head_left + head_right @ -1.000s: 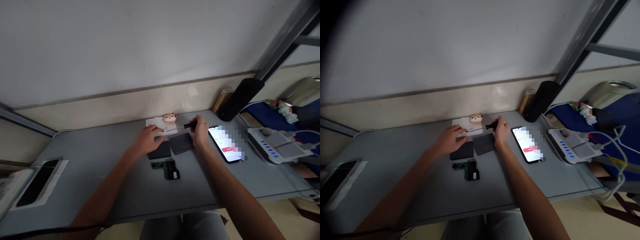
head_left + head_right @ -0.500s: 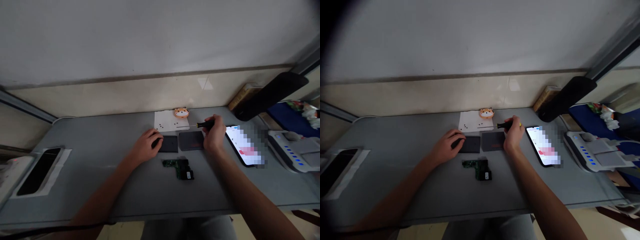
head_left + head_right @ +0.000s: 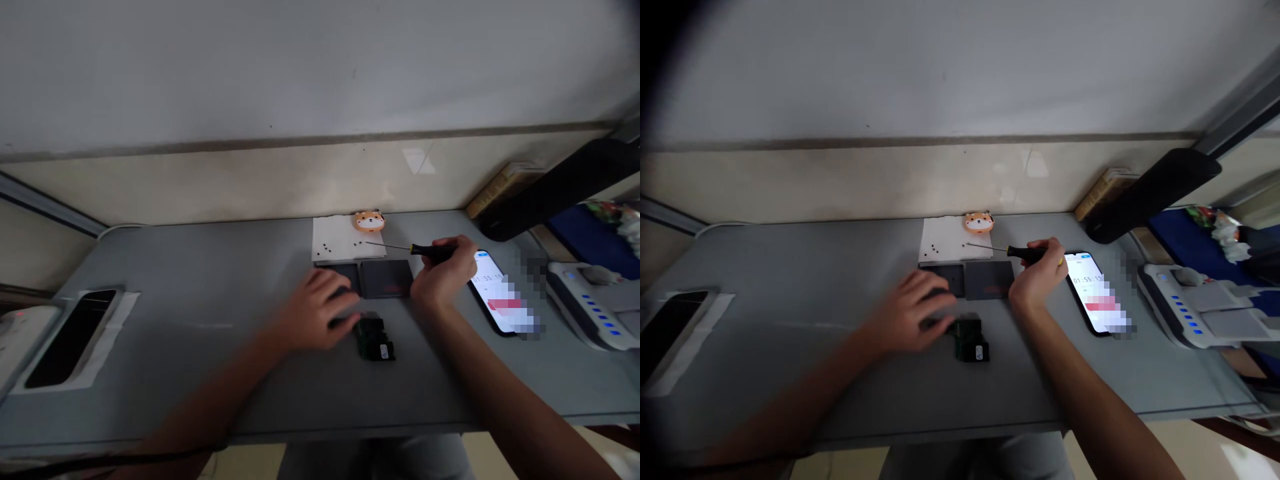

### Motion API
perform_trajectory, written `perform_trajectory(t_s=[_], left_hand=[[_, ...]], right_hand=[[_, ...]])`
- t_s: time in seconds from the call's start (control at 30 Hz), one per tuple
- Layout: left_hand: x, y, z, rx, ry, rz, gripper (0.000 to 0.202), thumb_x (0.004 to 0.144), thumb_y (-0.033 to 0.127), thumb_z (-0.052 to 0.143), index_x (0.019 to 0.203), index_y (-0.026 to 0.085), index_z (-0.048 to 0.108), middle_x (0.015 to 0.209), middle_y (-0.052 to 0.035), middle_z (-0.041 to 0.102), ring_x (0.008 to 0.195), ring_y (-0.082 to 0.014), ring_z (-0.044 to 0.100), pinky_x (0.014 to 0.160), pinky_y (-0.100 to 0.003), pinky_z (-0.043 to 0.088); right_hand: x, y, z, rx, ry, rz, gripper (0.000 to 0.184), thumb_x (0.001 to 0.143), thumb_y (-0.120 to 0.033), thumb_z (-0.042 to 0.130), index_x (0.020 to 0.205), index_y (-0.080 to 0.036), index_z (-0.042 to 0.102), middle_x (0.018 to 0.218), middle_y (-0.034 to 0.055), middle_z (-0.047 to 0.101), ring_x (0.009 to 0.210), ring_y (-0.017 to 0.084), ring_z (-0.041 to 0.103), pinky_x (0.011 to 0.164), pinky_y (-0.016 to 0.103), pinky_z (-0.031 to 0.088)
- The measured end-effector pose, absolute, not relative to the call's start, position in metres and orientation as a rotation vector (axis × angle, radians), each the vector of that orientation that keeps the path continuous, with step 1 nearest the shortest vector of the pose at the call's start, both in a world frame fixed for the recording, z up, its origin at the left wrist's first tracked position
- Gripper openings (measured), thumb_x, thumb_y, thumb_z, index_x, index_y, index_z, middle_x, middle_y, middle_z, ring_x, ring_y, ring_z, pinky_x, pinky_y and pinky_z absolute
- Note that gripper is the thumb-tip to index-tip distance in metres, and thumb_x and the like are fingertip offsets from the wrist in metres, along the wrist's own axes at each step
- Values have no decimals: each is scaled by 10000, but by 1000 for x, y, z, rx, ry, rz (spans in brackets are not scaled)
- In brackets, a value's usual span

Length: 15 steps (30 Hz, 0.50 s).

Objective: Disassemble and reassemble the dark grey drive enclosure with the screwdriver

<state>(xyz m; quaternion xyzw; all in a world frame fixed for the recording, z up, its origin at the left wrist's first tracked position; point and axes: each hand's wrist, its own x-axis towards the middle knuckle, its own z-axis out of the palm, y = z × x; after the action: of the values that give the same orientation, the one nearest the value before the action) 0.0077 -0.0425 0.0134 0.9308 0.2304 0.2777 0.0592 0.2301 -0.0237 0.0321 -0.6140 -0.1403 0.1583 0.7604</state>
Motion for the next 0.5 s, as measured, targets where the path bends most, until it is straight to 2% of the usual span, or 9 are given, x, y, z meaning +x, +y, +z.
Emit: perform_trajectory(t_s=[0.07,0.13,0.33,0.5], left_hand=[[16,-55,11,2874,408,768,210,1015,348,570,1017,191,709,1027,-74,714,932,-209,638,849,-348,478],[22,-63,7,2892,307,719,254,1038,390,548,992,196,706,1023,-65,721,925,-196,643,839,-326,470],[24,-60,1,2927,492,708,322,1072,420,474,1057,194,704,1072,-82,718,929,-209,661,828,-342,487],[22,-56,0,2922,524,780,329,1074,418,469,1066,193,709,1065,-78,725,928,-207,670,837,-340,507]], right_hand=[[228,-25,33,-1334,-266,346,198,818,-333,495,642,-244,516,656,-19,517,517,125,480,464,274,375],[228,-25,33,-1343,-280,335,220,832,-341,490,638,-242,514,638,-17,512,516,127,482,465,272,378],[223,-31,36,-1331,-452,278,286,865,-387,473,626,-235,515,616,-19,505,503,125,469,461,268,368],[215,-35,33,-1339,-498,363,298,846,-407,499,607,-230,524,622,-7,527,567,133,494,475,248,365]])
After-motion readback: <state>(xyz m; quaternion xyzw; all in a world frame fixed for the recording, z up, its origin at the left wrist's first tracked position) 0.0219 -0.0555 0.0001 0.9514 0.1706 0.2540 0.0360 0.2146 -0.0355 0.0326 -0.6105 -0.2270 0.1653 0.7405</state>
